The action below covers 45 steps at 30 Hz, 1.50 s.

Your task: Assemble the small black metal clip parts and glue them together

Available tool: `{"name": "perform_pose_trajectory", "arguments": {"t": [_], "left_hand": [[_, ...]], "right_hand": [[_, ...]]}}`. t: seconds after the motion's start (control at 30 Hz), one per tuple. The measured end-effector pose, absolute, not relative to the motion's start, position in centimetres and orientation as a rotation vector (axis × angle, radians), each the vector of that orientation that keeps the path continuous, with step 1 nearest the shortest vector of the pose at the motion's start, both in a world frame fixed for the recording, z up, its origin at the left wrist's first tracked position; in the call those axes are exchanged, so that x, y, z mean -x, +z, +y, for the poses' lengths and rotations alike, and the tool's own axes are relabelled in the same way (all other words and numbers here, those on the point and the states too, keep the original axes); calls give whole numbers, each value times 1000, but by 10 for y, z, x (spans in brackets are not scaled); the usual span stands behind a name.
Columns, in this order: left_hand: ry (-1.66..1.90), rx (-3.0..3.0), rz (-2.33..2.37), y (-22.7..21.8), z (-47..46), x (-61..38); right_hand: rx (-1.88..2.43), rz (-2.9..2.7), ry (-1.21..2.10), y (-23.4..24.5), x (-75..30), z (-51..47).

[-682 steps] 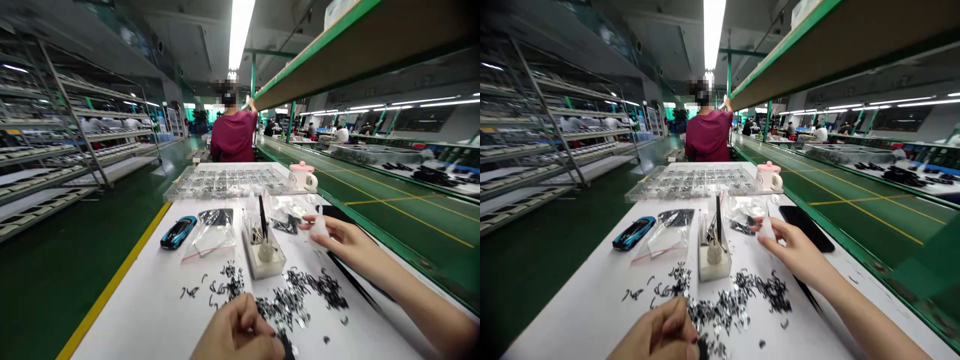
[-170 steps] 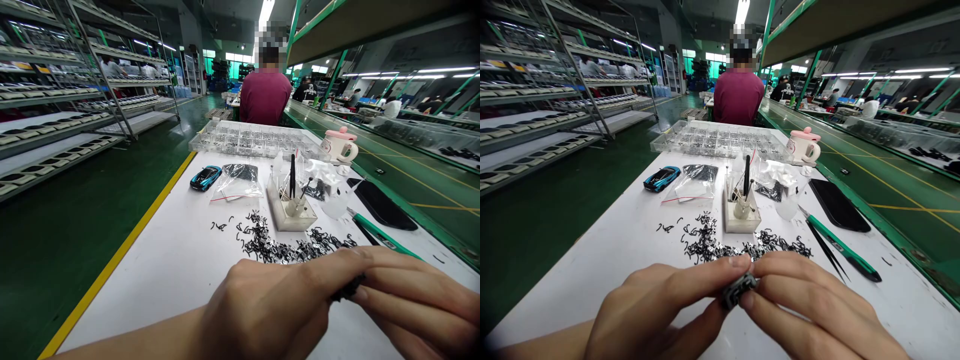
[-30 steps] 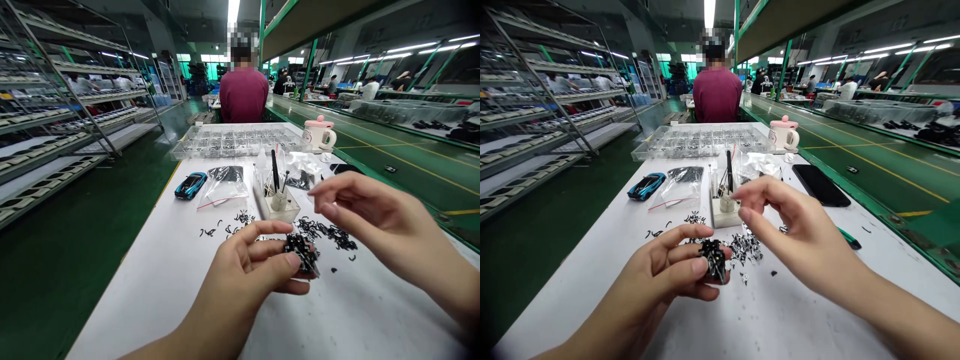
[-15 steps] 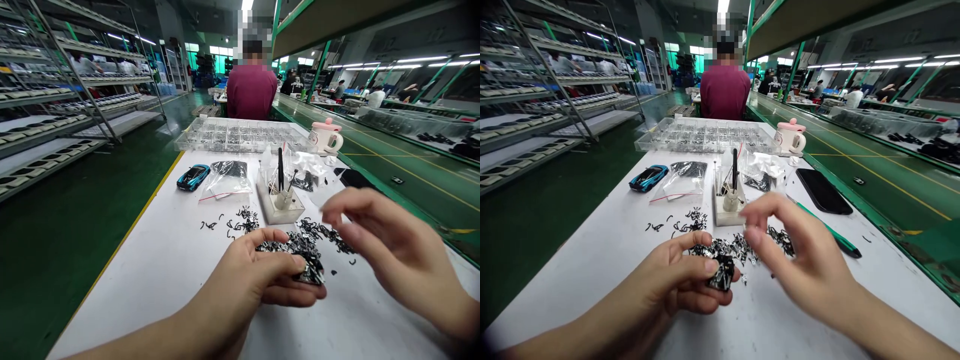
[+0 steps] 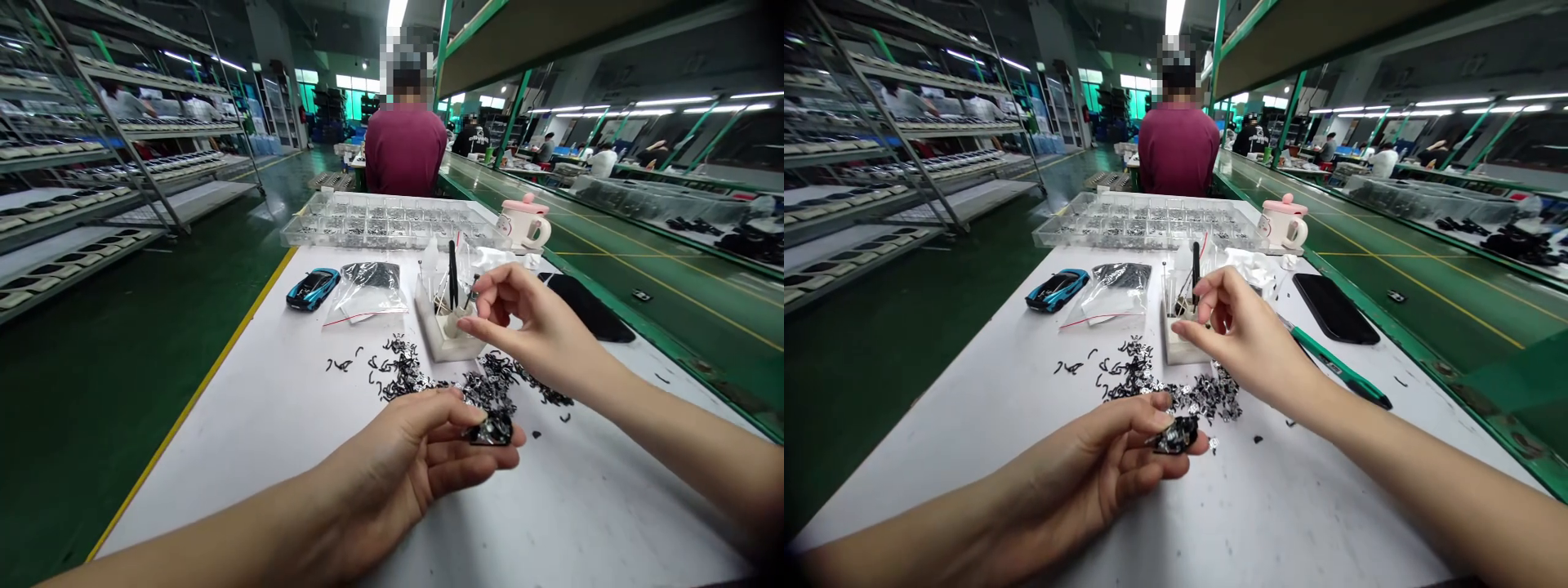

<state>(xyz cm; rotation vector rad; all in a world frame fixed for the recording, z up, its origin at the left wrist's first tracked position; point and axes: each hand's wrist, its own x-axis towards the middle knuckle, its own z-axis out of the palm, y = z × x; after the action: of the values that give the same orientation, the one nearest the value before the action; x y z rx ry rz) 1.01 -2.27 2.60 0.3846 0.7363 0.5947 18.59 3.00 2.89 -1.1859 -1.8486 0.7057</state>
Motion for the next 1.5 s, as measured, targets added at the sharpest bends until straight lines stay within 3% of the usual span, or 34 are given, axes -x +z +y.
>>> {"name": "perform_pose_trajectory", "arguments": {"t": [0.6, 0.83, 1.1, 1.5], "left_hand": [[668, -314, 638, 24, -25, -13], [687, -315, 669, 22, -28, -13], [671, -294, 682, 20, -27, -14], [663, -298, 679, 21, -25, -13]], "right_hand": [[1199, -1994, 512, 36, -186, 53], [1050, -1668, 454, 75, -198, 44], [1060, -1572, 770, 72, -197, -12], [1128, -1599, 785, 67, -199, -13]]}}
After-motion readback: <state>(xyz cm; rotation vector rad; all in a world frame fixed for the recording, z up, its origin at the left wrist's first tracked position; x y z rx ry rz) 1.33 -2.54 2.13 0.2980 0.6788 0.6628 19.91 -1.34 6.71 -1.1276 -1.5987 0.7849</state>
